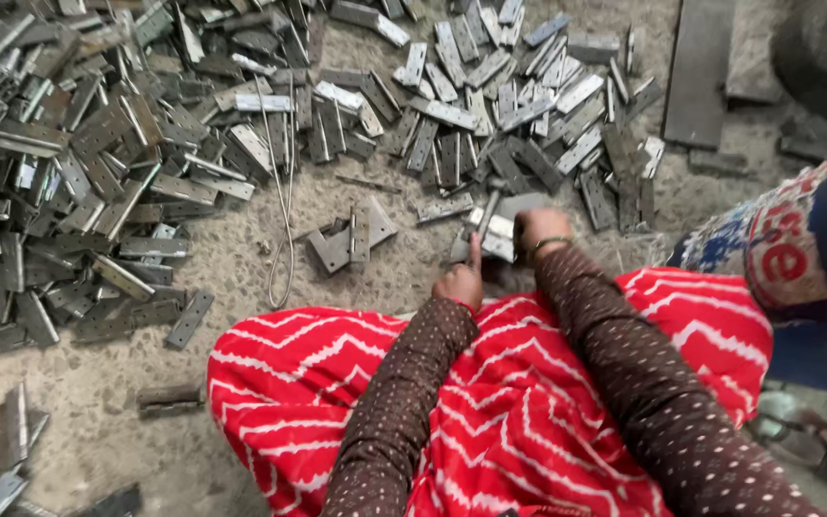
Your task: The person sits on the floor and assembles small metal hinge components by hand. They pick up two flat metal plates, align them, insert a threaded rod, and place the assembled unit into a nearby blue bucket. The process is repeated continuously with parts from a large pile on the floor.
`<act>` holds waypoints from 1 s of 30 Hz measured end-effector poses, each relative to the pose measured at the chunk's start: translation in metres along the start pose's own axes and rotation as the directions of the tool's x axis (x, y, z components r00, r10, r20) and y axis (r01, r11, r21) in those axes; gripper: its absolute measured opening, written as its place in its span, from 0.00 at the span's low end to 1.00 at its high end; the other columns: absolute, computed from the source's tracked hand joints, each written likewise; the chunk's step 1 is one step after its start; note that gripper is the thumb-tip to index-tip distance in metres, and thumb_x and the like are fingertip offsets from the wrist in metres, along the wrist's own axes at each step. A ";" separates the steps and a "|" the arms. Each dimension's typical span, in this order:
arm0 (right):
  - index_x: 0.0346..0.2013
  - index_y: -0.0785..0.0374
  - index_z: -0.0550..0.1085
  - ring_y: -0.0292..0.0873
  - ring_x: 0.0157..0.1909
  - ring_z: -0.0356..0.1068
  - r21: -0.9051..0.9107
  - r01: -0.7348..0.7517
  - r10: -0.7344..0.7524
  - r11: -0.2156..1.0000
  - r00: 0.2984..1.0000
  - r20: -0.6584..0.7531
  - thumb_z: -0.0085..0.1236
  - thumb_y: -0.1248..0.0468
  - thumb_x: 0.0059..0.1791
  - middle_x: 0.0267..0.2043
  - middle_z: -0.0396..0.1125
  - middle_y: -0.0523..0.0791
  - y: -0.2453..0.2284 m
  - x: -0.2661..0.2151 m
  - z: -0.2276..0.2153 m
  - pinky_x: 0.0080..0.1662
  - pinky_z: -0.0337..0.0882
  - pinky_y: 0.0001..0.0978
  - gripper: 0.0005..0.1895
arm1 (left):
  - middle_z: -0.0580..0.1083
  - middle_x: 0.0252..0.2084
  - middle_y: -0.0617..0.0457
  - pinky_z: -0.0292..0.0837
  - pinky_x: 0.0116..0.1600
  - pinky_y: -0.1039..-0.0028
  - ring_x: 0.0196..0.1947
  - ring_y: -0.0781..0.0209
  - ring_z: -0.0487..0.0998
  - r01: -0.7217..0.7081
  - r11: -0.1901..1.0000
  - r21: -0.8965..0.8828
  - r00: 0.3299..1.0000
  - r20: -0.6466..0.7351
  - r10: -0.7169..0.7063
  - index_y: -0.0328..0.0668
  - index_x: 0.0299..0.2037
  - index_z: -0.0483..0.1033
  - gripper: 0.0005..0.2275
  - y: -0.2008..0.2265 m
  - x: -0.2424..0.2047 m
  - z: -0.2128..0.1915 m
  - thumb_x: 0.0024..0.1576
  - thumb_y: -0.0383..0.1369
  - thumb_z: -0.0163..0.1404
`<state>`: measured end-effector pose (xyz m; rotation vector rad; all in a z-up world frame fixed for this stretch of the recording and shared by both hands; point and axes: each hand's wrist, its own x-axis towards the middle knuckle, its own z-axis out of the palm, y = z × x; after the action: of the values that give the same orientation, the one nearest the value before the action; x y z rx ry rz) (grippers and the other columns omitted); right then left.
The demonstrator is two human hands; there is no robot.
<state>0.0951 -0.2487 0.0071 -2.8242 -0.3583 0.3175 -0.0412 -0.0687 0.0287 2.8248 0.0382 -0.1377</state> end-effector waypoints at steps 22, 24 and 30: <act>0.45 0.57 0.76 0.59 0.46 0.71 -0.010 0.073 -0.074 0.997 0.992 -0.098 0.73 0.52 0.37 0.43 0.71 0.52 -0.029 -0.007 -0.002 0.45 0.71 0.53 0.25 | 0.79 0.34 0.37 0.74 0.32 0.46 0.29 0.34 0.80 0.050 0.902 -0.428 0.943 -0.278 -0.184 0.57 0.77 0.43 0.31 -0.014 0.008 0.008 0.65 0.39 0.46; 0.43 0.54 0.77 0.58 0.46 0.72 0.020 0.086 -0.085 0.996 0.994 -0.072 0.69 0.53 0.43 0.42 0.72 0.51 -0.037 -0.008 -0.012 0.46 0.72 0.52 0.17 | 0.78 0.33 0.36 0.74 0.32 0.48 0.29 0.34 0.80 0.028 0.883 -0.468 0.935 -0.300 -0.189 0.57 0.77 0.44 0.31 -0.015 0.008 0.005 0.65 0.38 0.46; 0.42 0.55 0.77 0.45 0.42 0.76 0.509 0.154 -0.048 0.847 0.975 -0.216 0.64 0.63 0.46 0.41 0.74 0.45 -0.044 -0.003 -0.021 0.44 0.76 0.39 0.10 | 0.79 0.34 0.39 0.78 0.30 0.56 0.29 0.41 0.83 -0.031 0.777 -0.629 0.919 -0.323 -0.225 0.55 0.76 0.44 0.30 -0.021 -0.005 -0.016 0.66 0.35 0.45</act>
<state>0.0887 -0.2137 0.0403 -2.2608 -0.3180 0.0891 -0.0459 -0.0437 0.0379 2.1309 0.2709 0.3510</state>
